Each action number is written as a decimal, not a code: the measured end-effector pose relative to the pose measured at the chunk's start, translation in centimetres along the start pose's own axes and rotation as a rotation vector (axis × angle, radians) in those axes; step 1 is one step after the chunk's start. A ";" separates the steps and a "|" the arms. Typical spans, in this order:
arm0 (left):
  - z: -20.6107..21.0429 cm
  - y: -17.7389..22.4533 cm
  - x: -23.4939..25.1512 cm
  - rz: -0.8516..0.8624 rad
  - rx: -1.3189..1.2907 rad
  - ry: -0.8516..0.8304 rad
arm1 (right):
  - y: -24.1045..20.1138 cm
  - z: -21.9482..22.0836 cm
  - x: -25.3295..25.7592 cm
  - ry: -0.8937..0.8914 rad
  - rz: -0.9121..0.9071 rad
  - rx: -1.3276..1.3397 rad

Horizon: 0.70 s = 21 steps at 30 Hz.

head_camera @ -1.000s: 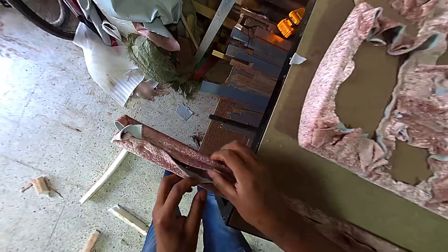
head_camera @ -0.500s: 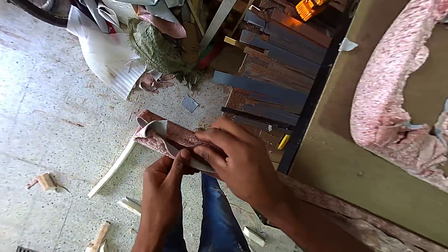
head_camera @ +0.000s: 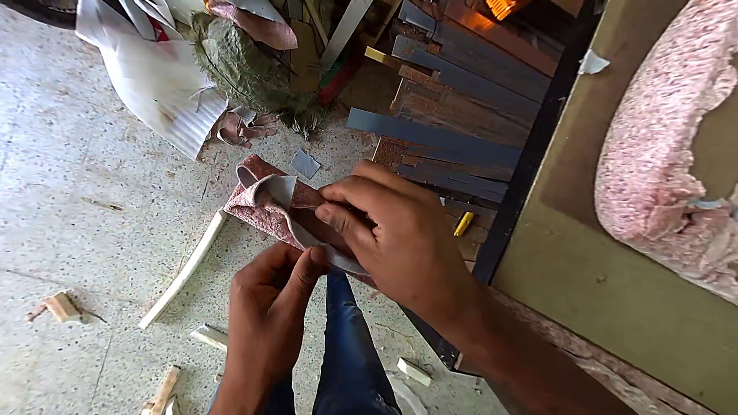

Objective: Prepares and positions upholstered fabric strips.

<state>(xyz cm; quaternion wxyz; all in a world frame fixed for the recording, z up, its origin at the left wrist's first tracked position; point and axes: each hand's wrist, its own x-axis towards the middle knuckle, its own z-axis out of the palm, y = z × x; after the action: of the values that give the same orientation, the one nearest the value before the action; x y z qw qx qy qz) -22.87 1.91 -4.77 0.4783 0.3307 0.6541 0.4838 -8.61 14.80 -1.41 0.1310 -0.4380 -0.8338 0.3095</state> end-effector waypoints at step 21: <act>-4.2 3.2 4.9 0.282 0.751 0.178 | -1.9 -0.5 2.0 -0.245 -0.154 -0.395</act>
<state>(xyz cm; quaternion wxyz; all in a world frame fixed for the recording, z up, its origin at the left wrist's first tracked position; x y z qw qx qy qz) -28.56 5.97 -2.97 0.1947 0.5255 0.7723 0.2990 -10.76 15.78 0.08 -0.0361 -0.3495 -0.9187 0.1802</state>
